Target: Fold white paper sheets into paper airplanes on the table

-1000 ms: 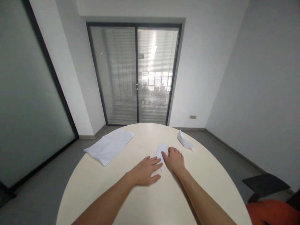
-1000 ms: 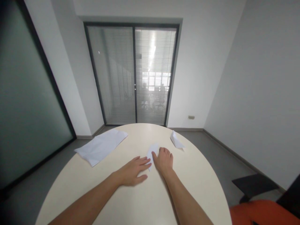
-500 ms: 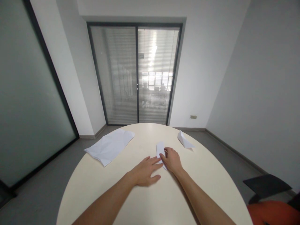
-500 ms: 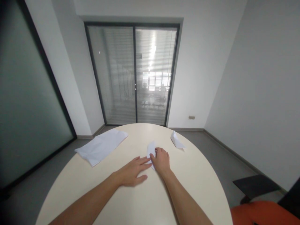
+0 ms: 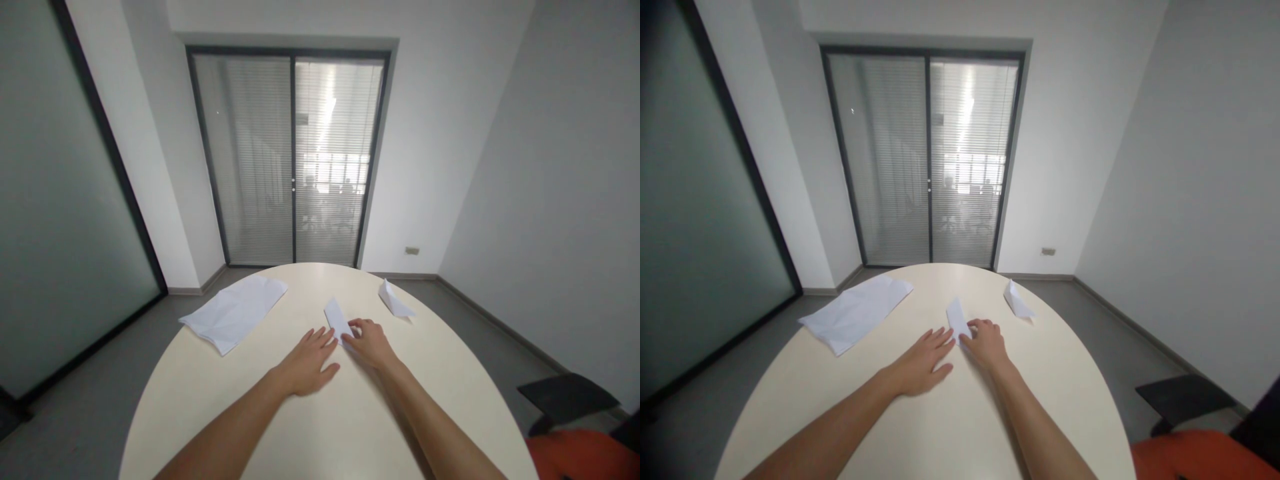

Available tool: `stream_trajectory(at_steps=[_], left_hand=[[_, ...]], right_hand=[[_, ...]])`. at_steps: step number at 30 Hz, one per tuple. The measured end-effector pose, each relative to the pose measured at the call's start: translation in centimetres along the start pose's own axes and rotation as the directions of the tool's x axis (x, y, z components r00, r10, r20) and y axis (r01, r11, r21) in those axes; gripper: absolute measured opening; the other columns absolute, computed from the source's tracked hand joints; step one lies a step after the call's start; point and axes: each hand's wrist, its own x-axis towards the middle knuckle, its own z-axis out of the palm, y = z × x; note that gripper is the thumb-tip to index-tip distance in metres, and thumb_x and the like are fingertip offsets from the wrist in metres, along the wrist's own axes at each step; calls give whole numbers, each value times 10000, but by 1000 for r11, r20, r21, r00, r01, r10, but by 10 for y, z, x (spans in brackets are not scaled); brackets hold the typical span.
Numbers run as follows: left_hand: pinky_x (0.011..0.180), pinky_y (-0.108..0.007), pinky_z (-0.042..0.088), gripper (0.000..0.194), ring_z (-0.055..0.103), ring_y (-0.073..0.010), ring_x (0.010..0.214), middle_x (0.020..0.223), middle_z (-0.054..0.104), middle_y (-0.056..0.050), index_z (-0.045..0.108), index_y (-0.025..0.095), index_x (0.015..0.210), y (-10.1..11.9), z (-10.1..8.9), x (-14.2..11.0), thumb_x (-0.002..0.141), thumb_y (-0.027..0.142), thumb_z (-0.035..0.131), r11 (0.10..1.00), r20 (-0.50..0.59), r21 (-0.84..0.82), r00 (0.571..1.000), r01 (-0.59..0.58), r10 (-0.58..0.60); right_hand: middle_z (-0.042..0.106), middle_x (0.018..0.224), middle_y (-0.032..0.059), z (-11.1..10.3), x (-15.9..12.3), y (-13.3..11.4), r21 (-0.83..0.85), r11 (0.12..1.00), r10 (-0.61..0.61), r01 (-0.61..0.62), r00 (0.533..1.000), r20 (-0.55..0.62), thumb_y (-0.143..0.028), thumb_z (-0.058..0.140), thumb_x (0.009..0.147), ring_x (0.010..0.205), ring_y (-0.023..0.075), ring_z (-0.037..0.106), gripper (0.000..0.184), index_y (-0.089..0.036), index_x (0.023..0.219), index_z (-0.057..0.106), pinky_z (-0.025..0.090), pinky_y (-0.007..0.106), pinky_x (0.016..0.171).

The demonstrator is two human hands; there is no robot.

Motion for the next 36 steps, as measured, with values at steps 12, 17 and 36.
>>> stream_trajectory(at_steps=[12,17,36], left_hand=[[1206,-497,184,620,230,-287,1490,1601,304,-93,335,210,1525,0,3,0,988,518,373,999,-31,-15,998,45,-45],[1205,-497,196,623,233,-292,1488,1599,304,-105,343,190,1521,1,2,0,985,504,387,999,-21,-6,999,47,-47],[1207,-499,194,629,219,-286,1494,1605,289,-102,338,198,1525,2,0,0,985,518,376,998,-4,-23,998,56,-56]], right_hand=[[733,836,91,-19,-4,7,1,999,49,-50,984,170,-529,681,767,809,237,661,353,-183,807,743,435,290,677],[712,702,60,-22,-4,10,17,1000,-19,16,963,270,-413,742,710,721,211,643,234,-186,663,713,392,275,627],[754,1023,81,-36,6,41,99,970,241,-223,935,-261,-373,474,934,953,269,684,332,-262,1126,720,463,325,745]])
